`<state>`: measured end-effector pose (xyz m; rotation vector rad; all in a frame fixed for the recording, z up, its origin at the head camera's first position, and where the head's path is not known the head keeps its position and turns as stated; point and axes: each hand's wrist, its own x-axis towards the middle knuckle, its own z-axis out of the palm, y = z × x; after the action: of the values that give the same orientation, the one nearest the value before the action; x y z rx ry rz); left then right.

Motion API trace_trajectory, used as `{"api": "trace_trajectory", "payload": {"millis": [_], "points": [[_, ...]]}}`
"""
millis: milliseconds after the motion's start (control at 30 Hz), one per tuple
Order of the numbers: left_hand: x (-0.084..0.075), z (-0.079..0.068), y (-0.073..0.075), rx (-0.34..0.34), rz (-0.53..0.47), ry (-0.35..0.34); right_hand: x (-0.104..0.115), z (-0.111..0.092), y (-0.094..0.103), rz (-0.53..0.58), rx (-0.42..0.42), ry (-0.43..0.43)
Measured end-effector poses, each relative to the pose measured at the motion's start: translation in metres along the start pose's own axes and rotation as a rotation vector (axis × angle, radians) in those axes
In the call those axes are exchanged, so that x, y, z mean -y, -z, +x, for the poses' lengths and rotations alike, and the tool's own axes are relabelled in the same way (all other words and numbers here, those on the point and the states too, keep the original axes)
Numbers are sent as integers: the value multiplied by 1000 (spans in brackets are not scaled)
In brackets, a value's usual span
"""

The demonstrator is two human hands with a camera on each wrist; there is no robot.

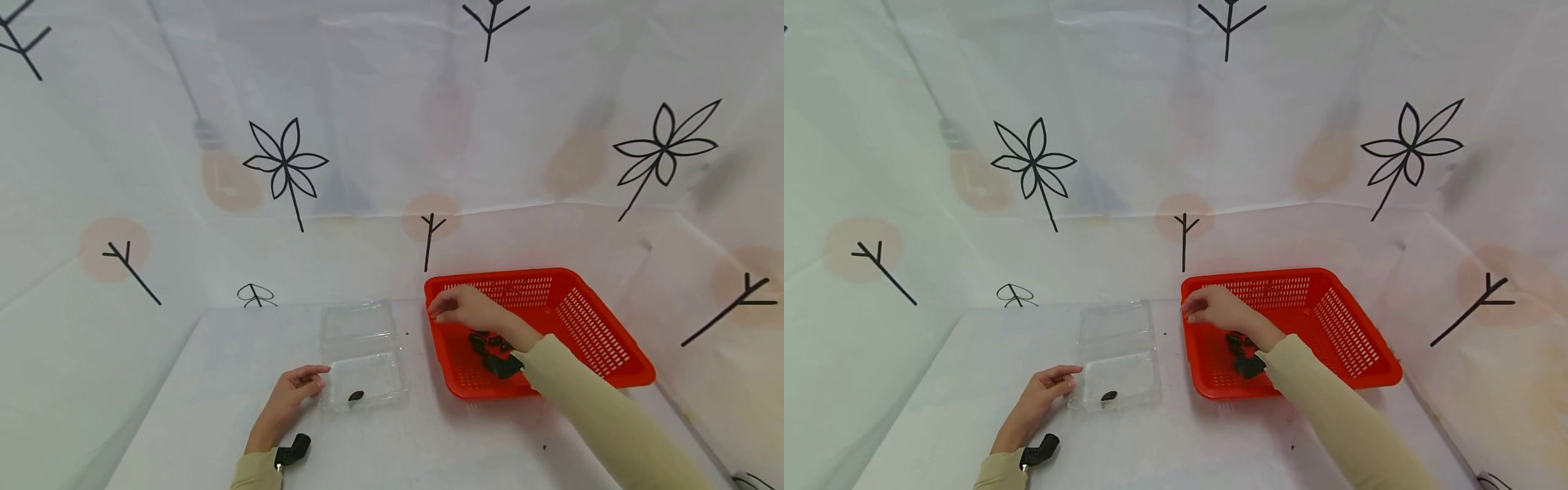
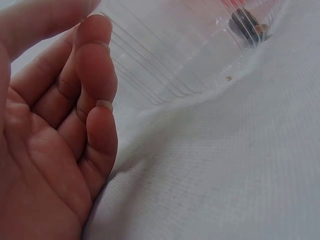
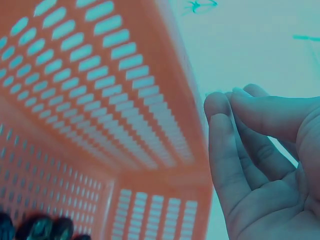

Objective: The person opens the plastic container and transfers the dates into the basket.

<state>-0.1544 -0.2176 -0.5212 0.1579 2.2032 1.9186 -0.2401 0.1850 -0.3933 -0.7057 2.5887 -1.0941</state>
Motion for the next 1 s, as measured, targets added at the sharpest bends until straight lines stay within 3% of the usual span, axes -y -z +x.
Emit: {"api": "trace_trajectory", "payload": {"millis": [167, 333, 1000], "points": [[9, 3, 1, -26, 8, 16, 14, 10, -15, 2, 42, 19], [11, 5, 2, -1, 4, 3, 22, 23, -30, 8, 125, 25], [8, 4, -1, -30, 13, 8, 50, 73, -95, 8, 447, 30]]}}
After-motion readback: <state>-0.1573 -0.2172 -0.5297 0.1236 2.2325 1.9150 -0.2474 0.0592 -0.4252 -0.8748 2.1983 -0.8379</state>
